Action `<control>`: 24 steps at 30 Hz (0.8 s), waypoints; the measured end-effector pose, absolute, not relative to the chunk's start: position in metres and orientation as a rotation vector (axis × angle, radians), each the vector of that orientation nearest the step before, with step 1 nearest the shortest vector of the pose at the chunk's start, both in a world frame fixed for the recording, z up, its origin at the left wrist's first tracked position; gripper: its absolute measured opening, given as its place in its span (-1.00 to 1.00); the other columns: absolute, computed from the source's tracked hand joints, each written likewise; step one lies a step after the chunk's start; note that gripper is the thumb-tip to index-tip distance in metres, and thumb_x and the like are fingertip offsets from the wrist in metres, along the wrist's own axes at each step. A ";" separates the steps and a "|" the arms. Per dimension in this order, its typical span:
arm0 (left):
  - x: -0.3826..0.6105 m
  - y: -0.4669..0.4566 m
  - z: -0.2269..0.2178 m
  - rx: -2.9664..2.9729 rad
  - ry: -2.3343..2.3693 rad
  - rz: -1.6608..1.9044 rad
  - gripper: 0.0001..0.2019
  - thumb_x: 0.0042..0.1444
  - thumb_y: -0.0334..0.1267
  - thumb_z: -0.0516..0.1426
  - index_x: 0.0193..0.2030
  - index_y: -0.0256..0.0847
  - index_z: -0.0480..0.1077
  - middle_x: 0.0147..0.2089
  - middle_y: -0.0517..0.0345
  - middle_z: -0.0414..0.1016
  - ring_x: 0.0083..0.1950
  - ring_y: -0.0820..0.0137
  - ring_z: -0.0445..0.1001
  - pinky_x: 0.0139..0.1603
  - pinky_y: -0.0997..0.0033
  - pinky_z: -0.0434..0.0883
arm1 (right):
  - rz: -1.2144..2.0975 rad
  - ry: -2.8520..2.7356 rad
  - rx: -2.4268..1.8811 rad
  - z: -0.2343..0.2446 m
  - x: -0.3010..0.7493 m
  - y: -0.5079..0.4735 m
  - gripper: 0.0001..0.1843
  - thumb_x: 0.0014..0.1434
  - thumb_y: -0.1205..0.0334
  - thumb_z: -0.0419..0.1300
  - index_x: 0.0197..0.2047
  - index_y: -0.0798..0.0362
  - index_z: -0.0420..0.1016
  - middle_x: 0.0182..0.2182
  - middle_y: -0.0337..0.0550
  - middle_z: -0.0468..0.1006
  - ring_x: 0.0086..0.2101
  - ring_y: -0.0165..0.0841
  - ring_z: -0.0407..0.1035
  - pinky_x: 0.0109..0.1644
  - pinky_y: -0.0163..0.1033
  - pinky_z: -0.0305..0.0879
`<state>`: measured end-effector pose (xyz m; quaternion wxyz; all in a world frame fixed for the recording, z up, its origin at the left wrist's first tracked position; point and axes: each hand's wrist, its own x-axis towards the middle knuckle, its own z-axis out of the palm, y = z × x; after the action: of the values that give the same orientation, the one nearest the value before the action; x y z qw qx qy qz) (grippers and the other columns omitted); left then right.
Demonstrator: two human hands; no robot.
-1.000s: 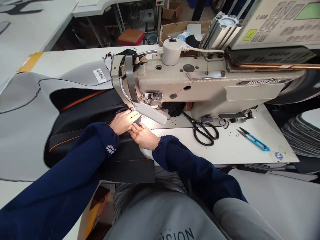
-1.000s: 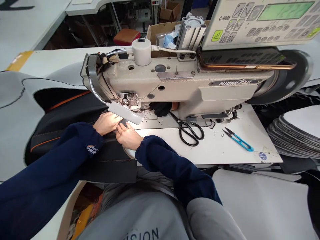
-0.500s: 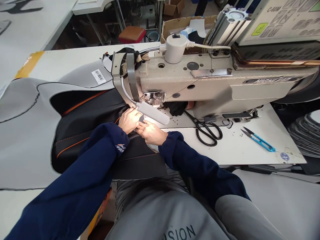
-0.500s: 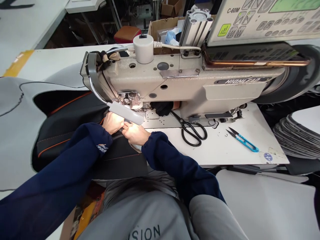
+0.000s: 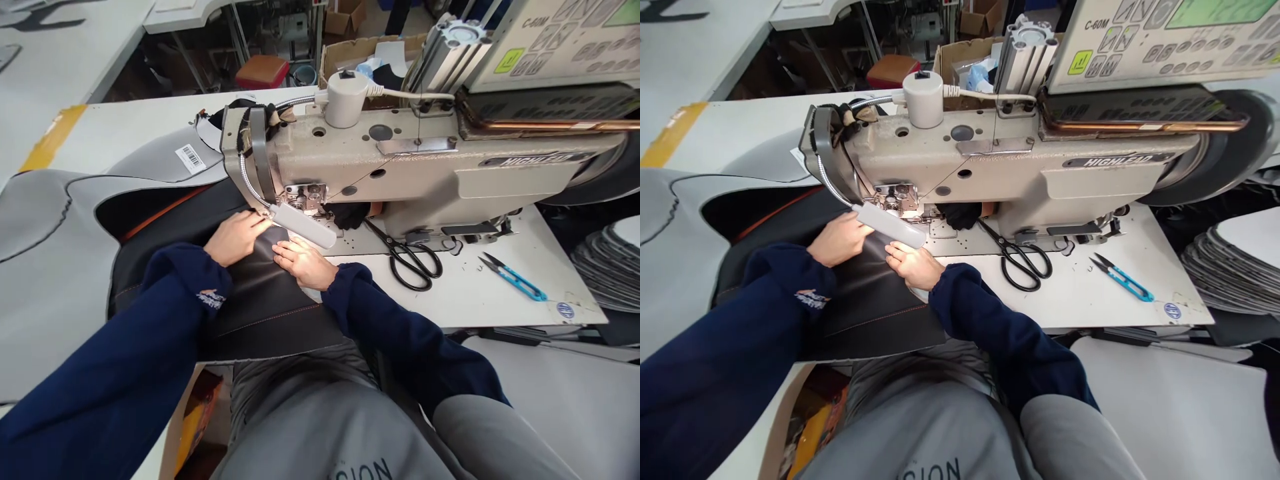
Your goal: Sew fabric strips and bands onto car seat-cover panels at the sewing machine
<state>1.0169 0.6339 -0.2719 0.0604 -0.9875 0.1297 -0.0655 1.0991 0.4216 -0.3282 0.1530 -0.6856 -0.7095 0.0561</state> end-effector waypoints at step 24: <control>1.006 0.598 -0.282 -2.911 0.133 -0.305 -0.78 0.20 -0.52 0.03 -0.35 -0.25 0.46 -0.26 -0.03 0.48 -0.35 0.26 0.31 -0.33 0.18 0.17 | 0.118 -1.936 -1.808 -0.348 1.103 0.422 -0.52 0.25 0.56 0.02 0.17 0.17 0.50 0.19 0.08 0.50 0.27 -0.23 0.29 0.32 0.05 0.31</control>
<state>1.0064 0.5975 -0.2820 0.1057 -0.9880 0.0452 -0.1034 1.1030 0.4217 -0.3483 0.2423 -0.6616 -0.7083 0.0433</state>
